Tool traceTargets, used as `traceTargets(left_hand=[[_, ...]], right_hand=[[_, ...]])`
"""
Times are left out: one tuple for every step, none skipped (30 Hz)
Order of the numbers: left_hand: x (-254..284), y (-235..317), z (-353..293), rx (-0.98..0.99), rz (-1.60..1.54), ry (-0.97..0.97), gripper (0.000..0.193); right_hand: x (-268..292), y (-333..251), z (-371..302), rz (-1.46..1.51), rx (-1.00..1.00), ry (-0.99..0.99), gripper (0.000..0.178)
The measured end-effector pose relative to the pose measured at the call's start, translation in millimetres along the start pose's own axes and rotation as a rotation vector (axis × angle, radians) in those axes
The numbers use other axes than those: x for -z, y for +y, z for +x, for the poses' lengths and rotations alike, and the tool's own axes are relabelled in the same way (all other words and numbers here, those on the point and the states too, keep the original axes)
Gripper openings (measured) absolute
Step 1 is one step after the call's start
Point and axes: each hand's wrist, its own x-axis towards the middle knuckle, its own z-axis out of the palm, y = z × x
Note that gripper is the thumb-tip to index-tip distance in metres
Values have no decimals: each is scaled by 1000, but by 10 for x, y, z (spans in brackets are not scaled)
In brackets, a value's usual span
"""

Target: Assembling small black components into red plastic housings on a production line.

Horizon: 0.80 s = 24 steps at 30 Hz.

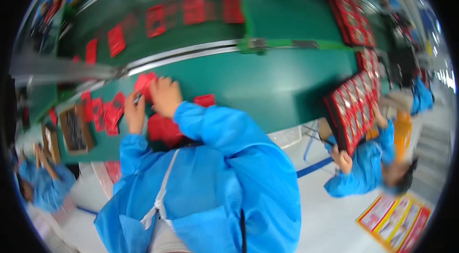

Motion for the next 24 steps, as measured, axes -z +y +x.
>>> traceTargets(left_hand=[[-57,-5,38,44,-79,-76,29],[-141,-201,22,0,-90,-38,31],[-152,-32,84,68,-147,-90,33],[-108,-195,98,-15,-66,-64,33],[-27,-242,87,86,-149,-85,33],[-38,-73,8,131,-267,-113,35],[12,-209,4,127,-346,-122,36],[54,-110,-26,144,-372,-186,38],[94,5,-77,144,-359,-228,38],[72,126,-55,134,-339,-274,38],[63,242,-82,153,-365,-316,37],[74,327,-52,169,-390,-355,37],[72,363,-4,164,-415,-394,37],[84,479,-54,161,-427,-401,37],[114,664,-82,175,-450,-366,39],[128,821,-105,192,-474,-329,40],[126,948,-112,183,-488,-329,40],[119,1046,-125,238,-633,-361,42],[96,1150,-132,293,-778,-394,45],[100,1260,-126,342,-916,-437,47],[77,1390,-125,369,-1020,-578,51],[18,1477,-151,433,-1093,-628,53],[-32,1552,-195,502,-1162,-679,54],[-66,1649,-221,475,-1114,-670,54]], right_hand=[[-130,-61,20,-100,-82,57,36],[-81,-110,13,-81,-88,56,25],[-230,-68,36,-15,-158,83,20],[-270,-124,16,48,-164,187,21],[-251,-191,16,44,-172,192,22],[-332,-148,-57,27,-160,249,24],[-357,-209,-86,4,-143,292,24],[-341,-234,-167,-122,-163,282,25],[-358,-254,-256,-132,-168,289,26],[-376,-224,-272,-139,-180,304,27],[-418,-230,-272,-54,-244,199,41],[-309,-143,-288,-70,-275,212,41],[-193,-62,-312,-17,-254,141,49],[-77,-10,-394,37,-217,57,59],[18,71,-423,21,-229,67,59],[101,148,-444,270,-303,50,64],[212,191,-470,520,-366,33,69],[374,163,-532,678,-448,95,66],[514,179,-597,666,-442,95,66],[651,192,-659,845,-427,129,61],[733,206,-722,1025,-405,157,56],[769,201,-791,1039,-360,173,51],[807,211,-855,1037,-361,173,51],[850,242,-917,1025,-373,204,48]])
